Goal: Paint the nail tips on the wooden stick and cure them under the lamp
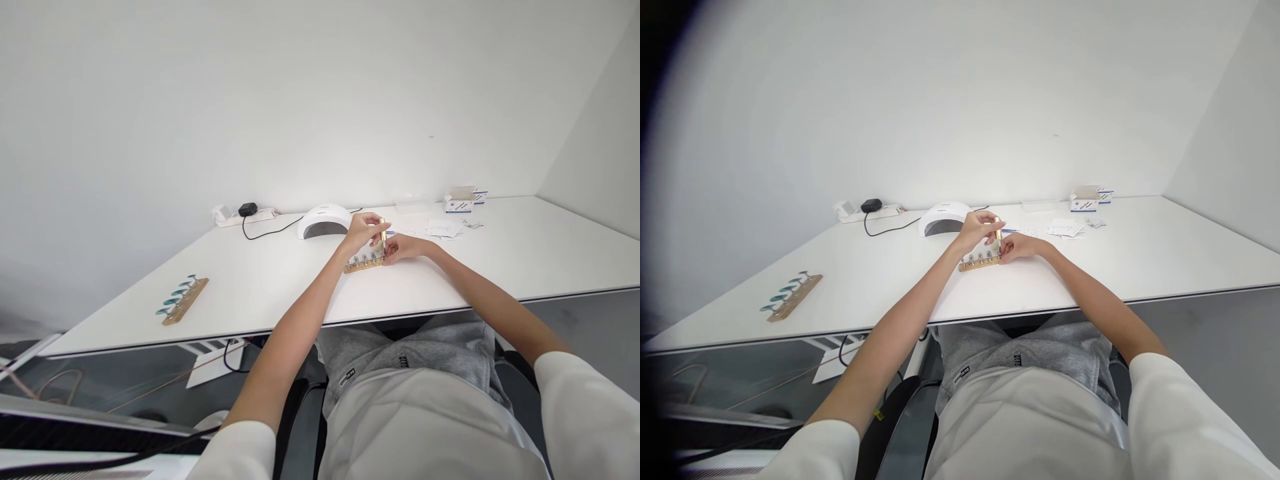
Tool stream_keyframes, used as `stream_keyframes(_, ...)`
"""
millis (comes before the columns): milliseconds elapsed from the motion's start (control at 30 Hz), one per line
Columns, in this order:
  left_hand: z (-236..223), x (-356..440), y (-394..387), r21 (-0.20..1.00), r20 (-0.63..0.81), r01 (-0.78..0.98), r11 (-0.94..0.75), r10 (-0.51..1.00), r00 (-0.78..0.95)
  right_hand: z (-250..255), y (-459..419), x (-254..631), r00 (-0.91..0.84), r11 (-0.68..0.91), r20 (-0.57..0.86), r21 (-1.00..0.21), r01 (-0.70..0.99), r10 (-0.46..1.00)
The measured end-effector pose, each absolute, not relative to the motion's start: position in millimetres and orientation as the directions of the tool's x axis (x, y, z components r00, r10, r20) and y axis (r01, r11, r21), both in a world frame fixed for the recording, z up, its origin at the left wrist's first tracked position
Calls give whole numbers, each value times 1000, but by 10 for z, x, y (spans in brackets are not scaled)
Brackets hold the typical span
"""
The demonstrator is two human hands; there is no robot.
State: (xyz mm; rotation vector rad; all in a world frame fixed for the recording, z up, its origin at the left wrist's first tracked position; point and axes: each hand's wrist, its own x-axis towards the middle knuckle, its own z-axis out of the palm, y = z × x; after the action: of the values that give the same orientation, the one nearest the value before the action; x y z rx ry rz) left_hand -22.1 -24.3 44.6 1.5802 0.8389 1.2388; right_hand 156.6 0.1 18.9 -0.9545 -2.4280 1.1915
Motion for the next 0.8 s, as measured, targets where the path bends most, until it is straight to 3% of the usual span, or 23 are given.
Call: stream_keyframes(800,411,-259,-183,945,311,29,-325,925,220,215,-31,1558,-757,430,-37,-805,409,652)
